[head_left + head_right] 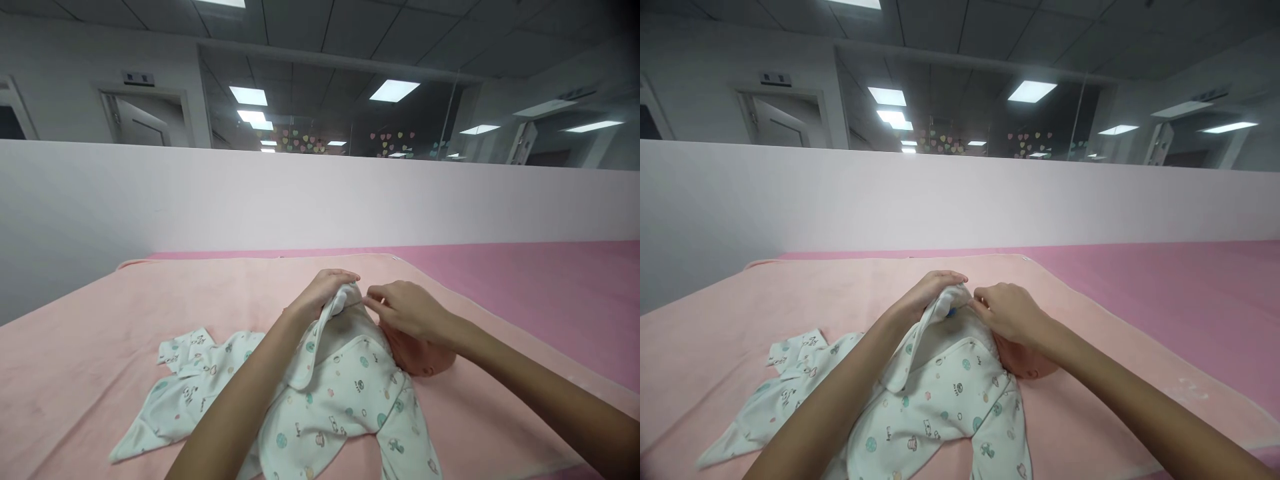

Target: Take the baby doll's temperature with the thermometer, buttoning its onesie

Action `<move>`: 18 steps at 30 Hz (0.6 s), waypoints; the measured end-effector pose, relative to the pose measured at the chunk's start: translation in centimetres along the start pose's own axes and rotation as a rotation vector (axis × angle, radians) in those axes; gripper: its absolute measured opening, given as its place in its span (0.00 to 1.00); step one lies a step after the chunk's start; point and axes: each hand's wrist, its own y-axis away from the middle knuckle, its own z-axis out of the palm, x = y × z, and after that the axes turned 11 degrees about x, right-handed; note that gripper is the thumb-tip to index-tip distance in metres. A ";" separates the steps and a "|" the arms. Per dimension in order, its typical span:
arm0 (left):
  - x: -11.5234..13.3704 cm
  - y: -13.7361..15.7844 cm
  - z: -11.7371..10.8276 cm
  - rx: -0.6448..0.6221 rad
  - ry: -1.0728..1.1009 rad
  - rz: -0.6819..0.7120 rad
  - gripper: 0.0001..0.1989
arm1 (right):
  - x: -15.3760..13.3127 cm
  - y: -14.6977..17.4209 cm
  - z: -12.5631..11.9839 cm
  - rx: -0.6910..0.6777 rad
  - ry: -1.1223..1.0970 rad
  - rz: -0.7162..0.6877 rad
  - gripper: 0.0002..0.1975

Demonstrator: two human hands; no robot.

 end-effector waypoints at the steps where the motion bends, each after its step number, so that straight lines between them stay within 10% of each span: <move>1: -0.3 -0.2 0.0 0.007 -0.008 0.018 0.12 | 0.0 0.1 -1.0 0.049 -0.135 0.061 0.19; 5: -2.3 -0.7 0.5 0.074 -0.081 0.094 0.11 | 0.2 0.5 -4.9 0.359 -0.778 0.350 0.18; 8: -3.6 -0.3 1.1 -0.127 -0.360 0.054 0.12 | -0.1 0.8 -6.6 0.532 -0.960 0.410 0.16; 13: -3.1 0.9 1.3 -0.433 -0.774 0.093 0.14 | -1.1 1.3 -6.8 0.490 -0.896 0.384 0.17; 18: -2.3 1.2 0.9 -0.583 -0.690 -0.057 0.19 | -1.9 1.2 -6.3 0.427 -0.911 0.424 0.17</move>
